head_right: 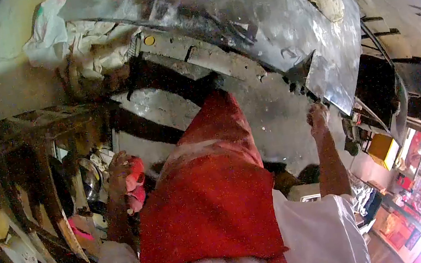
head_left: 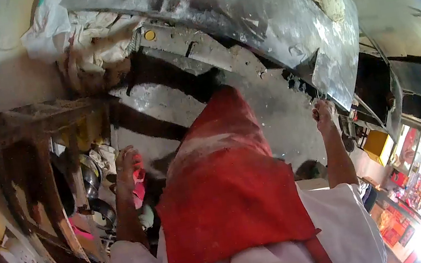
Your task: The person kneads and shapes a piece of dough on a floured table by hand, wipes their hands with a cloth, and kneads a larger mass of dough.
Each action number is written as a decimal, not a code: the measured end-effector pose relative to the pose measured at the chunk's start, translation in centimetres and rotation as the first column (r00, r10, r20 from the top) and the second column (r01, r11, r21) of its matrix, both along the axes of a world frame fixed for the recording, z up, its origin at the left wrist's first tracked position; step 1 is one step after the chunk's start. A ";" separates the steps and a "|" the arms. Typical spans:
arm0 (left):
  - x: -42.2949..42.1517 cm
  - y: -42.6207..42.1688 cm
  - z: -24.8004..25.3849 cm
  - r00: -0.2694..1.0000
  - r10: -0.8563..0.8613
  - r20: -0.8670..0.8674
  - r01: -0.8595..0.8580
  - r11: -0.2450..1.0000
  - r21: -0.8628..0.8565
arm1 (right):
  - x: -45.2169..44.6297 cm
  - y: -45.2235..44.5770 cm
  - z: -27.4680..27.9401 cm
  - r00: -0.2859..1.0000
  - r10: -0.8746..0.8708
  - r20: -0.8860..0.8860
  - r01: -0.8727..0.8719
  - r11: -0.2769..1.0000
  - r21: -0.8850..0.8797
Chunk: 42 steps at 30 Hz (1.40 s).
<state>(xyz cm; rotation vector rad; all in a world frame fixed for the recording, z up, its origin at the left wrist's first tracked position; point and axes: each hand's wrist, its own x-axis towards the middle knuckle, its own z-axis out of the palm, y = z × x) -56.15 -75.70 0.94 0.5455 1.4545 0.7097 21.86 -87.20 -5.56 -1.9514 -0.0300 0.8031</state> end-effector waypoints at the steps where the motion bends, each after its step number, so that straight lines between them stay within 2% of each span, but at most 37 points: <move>1: 0.4 1.0 -0.8 1.000 -0.008 0.025 0.008 1.000 0.004 | 0.5 1.3 -0.4 0.995 0.018 0.100 -0.005 0.991 -0.135; 2: 0.9 2.1 -1.1 0.999 -0.020 0.048 0.020 1.000 0.005 | 1.2 1.9 -0.5 0.996 0.014 0.092 -0.001 0.991 -0.137; 4: 2.4 5.0 -1.7 0.998 -0.056 0.037 0.052 0.994 0.092 | -0.3 6.3 3.5 0.994 0.105 -0.027 -0.109 0.966 -0.233; 5: 1.9 6.3 -5.3 0.986 -0.045 0.161 0.037 0.998 0.050 | -1.7 9.1 4.9 0.999 0.041 0.030 -0.034 0.973 -0.226; 6: 3.5 8.4 -4.5 0.983 -0.052 0.174 0.056 0.998 -0.018 | -1.8 10.3 4.5 0.999 0.030 0.027 -0.023 0.975 -0.220; 8: 6.7 12.5 -3.0 0.978 -0.065 0.200 0.097 0.983 -0.154 | -1.2 11.0 3.2 0.938 0.265 0.222 -0.221 0.954 -0.203; 9: 10.0 14.4 -0.6 0.991 -0.121 0.057 0.128 0.983 -0.132 | -0.7 10.9 2.4 0.884 0.361 0.298 -0.306 0.927 -0.218; 10: 13.0 16.6 1.6 0.981 -0.174 -0.086 0.165 0.981 -0.102 | -1.0 11.5 3.1 0.557 0.635 0.535 -0.509 0.770 -0.384; 12: 17.2 20.1 4.3 0.982 -0.190 -0.017 0.189 0.981 -0.039 | -4.4 14.7 7.5 0.366 0.737 0.568 -0.491 0.671 -0.556; 14: 20.4 23.6 5.1 0.900 -0.384 -0.209 0.367 0.923 -0.114 | -7.7 17.3 10.7 0.484 0.676 0.556 -0.560 0.728 -0.396; 15: 20.4 24.8 3.3 0.862 -0.447 -0.240 0.431 0.894 -0.119 | -8.3 17.8 10.4 0.417 0.702 0.578 -0.537 0.703 -0.466; 16: 21.5 25.8 4.2 0.855 -0.458 -0.243 0.442 0.889 -0.121 | -8.9 18.3 11.1 0.428 0.697 0.575 -0.530 0.709 -0.465; 18: 23.6 28.1 6.1 0.851 -0.475 -0.223 0.467 0.879 -0.092 | -9.8 19.6 12.7 0.516 0.727 0.453 -0.648 0.677 -0.350; 19: 23.4 29.0 5.4 0.887 -0.450 -0.104 0.449 0.893 -0.034 | -9.9 19.8 12.2 0.524 0.713 0.467 -0.640 0.691 -0.337; 20: 23.8 30.0 5.5 0.876 -0.470 -0.107 0.471 0.882 -0.024 | -9.9 20.1 12.6 0.540 0.695 0.475 -0.622 0.710 -0.331; 22: 25.9 32.3 8.3 0.820 -0.547 -0.170 0.535 0.837 -0.112 | -11.0 21.6 15.3 0.659 0.666 0.349 -0.640 0.741 -0.205; 23: 26.4 33.5 8.8 0.806 -0.568 -0.166 0.557 0.823 -0.111 | -10.8 21.5 14.9 0.674 0.669 0.313 -0.628 0.742 -0.235; 24: 26.5 34.5 8.9 0.787 -0.594 -0.167 0.584 0.804 -0.110 | -10.5 21.1 14.1 0.696 0.646 0.314 -0.602 0.763 -0.234; 26: 26.6 37.1 8.6 0.760 -0.632 -0.155 0.634 0.772 -0.044 | -10.0 20.6 13.0 0.835 0.497 0.237 -0.468 0.867 -0.172; 27: 26.7 38.6 8.5 0.748 -0.647 -0.145 0.653 0.757 -0.006 | -10.6 21.7 15.8 0.911 0.404 0.085 -0.402 0.915 -0.042; 28: 26.6 40.0 8.6 0.733 -0.665 -0.140 0.672 0.741 0.002 | -10.8 21.6 15.8 0.920 0.381 0.095 -0.378 0.925 -0.044; 30: 26.3 42.4 9.0 0.711 -0.682 -0.172 0.700 0.709 0.086 | -11.0 21.5 15.5 0.976 0.202 0.075 -0.203 0.979 -0.002; 32: 25.8 43.7 10.2 0.691 -0.703 -0.170 0.722 0.679 0.130 | -11.7 21.8 15.6 0.988 0.156 0.007 -0.157 0.987 0.038; 34: 24.3 45.2 9.0 0.748 -0.657 -0.094 0.662 0.728 0.178 | -12.5 22.5 15.4 0.998 0.014 -0.067 -0.007 0.996 0.091; 35: 22.6 46.8 5.5 0.740 -0.669 -0.064 0.669 0.724 0.168 | -13.2 23.1 15.8 0.998 0.001 -0.070 0.006 0.995 0.097; 37: 20.5 47.0 1.4 0.706 -0.709 0.002 0.698 0.695 0.171 | -15.5 24.8 15.8 0.994 0.048 -0.099 -0.036 0.992 0.118; 39: 20.2 45.7 1.3 0.609 -0.789 0.077 0.777 0.614 0.139 | -19.3 26.4 14.8 0.932 0.283 -0.226 -0.249 0.954 0.169; 41: 21.0 44.3 2.2 0.475 -0.874 0.107 0.870 0.484 0.089 | -21.8 28.1 14.8 0.731 0.539 -0.417 -0.456 0.842 0.290; 42: 21.5 44.0 2.5 0.419 -0.903 0.098 0.900 0.427 0.089 | -21.9 29.0 15.3 0.638 0.599 -0.484 -0.487 0.801 0.350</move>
